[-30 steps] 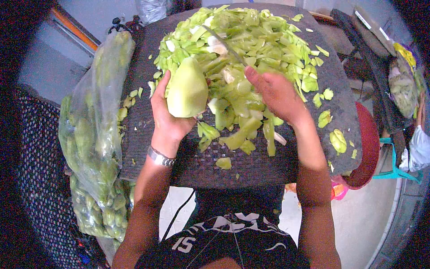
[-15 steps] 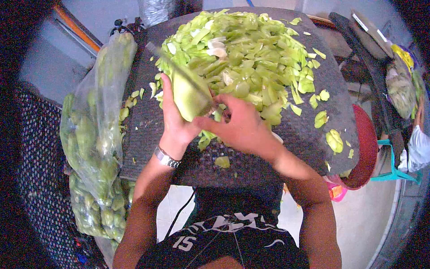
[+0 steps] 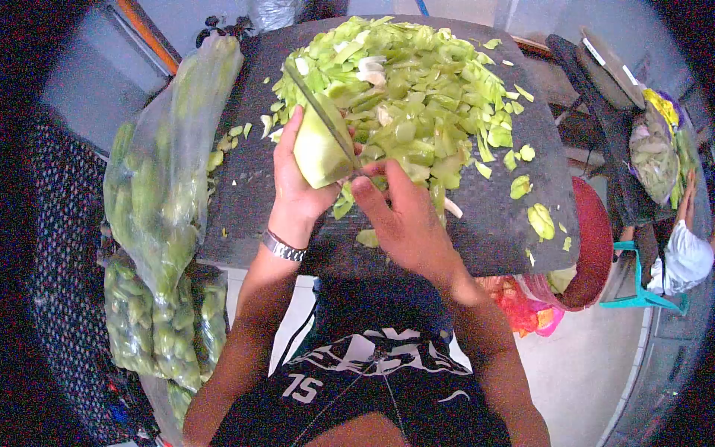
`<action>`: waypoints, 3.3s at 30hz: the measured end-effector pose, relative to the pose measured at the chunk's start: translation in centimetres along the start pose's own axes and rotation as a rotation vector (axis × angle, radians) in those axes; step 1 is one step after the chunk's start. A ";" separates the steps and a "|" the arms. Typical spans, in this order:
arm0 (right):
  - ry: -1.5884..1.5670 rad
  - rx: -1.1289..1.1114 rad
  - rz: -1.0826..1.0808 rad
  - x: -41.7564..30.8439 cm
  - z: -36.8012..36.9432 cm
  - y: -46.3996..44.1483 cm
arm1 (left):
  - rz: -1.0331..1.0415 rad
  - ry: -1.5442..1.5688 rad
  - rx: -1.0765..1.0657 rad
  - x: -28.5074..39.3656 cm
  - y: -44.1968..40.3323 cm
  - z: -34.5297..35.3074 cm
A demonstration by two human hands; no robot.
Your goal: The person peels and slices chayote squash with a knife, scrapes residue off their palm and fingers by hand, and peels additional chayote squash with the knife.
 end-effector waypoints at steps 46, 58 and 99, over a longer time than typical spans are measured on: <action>0.110 -0.084 0.034 0.8 2.5 6.1 | -0.003 -0.100 0.018 -2.4 5.2 0.0; 0.067 -0.040 -0.043 1.3 2.7 6.2 | -0.156 -0.045 0.066 -3.3 5.6 0.5; 0.586 -0.184 -0.217 1.6 -2.0 4.6 | 0.854 -2.428 -0.686 2.0 7.3 3.7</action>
Point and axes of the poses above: each hand's wrist, its own y-axis away from the middle knuckle, its own z-axis out of the palm, x = y × z, the point moved 4 cm from there along -y, towards the middle knuckle, and after that the axes turned 4 degrees about -z, right-handed, at the moved point
